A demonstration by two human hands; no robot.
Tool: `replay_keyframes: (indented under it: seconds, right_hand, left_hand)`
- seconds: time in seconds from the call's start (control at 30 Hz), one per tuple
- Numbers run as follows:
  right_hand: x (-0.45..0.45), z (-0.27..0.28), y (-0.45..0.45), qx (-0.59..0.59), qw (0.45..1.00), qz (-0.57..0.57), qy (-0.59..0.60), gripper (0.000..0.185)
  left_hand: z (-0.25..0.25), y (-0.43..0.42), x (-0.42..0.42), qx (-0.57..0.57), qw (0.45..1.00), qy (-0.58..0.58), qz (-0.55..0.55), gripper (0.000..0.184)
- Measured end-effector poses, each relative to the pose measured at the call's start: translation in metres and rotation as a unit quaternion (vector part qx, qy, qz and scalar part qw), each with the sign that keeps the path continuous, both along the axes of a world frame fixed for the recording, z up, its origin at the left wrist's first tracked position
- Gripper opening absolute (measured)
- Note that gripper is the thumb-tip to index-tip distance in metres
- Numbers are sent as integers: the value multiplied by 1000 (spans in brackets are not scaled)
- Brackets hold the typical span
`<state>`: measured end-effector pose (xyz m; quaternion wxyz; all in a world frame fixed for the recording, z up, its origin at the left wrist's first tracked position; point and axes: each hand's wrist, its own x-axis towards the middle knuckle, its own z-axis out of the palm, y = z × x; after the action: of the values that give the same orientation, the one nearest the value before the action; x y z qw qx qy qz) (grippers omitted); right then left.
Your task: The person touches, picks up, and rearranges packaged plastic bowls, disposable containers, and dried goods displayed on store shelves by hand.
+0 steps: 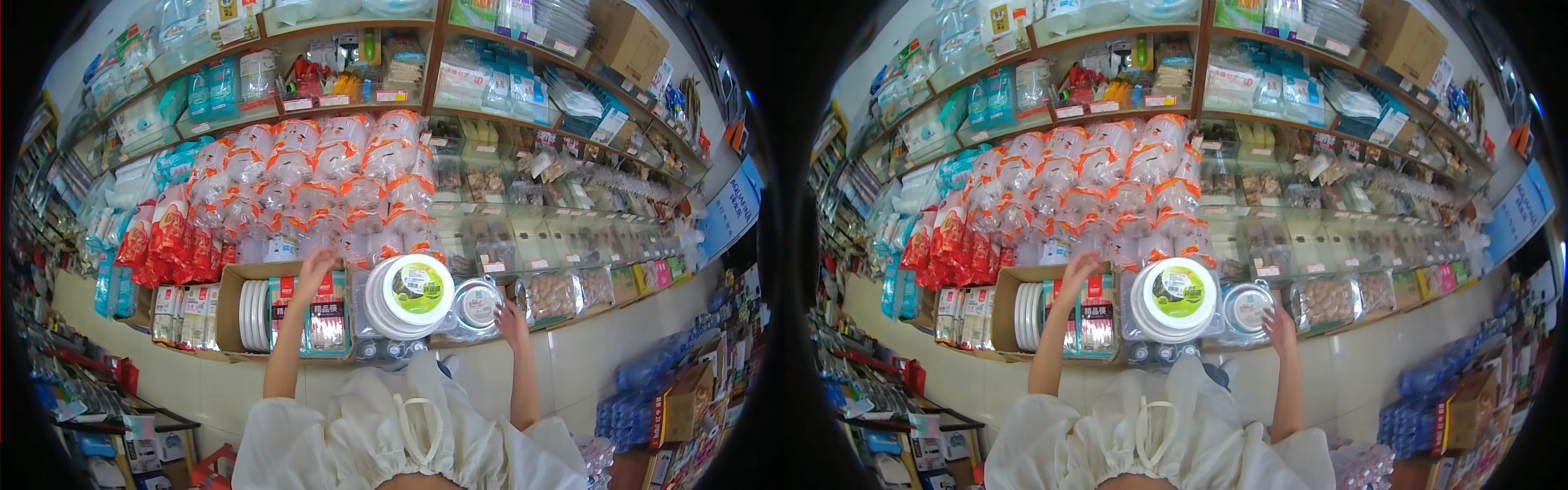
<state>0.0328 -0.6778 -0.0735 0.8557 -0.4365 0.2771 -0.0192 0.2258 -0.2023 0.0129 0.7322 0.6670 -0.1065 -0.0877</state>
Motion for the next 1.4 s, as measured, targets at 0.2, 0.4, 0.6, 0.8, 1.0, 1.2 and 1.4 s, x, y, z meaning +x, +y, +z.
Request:
replay_keyframes:
  seconds: [0.2, 0.4, 0.6, 0.8, 1.0, 1.2, 1.4]
  right_hand:
    - [141, 68, 34, -153, 977, 127, -76, 47]
    - [252, 128, 106, -329, 924, 191, -42, 67]
    - [340, 95, 132, -575, 786, 218, -65, 79]
    - [345, 69, 142, -633, 735, 170, -172, 81]
    - [334, 94, 131, -634, 719, 234, -163, 81]
    - [263, 93, 100, -667, 715, 82, -192, 81]
    - [149, 6, 16, -632, 765, 63, -102, 64]
  left_hand:
    - [-5, 44, -106, 5, 997, 31, 71, 25]
    - [-26, 98, -212, 20, 945, 136, 296, 26]
    - [-39, 125, -298, 24, 893, 186, 410, 28]
    - [-62, 133, -327, 31, 861, 237, 450, 29]
    - [-46, 118, -277, 61, 911, 200, 355, 25]
    - [-48, 89, -224, 51, 954, 105, 276, 24]
    - [-54, 51, -200, 16, 981, 84, 172, 27]
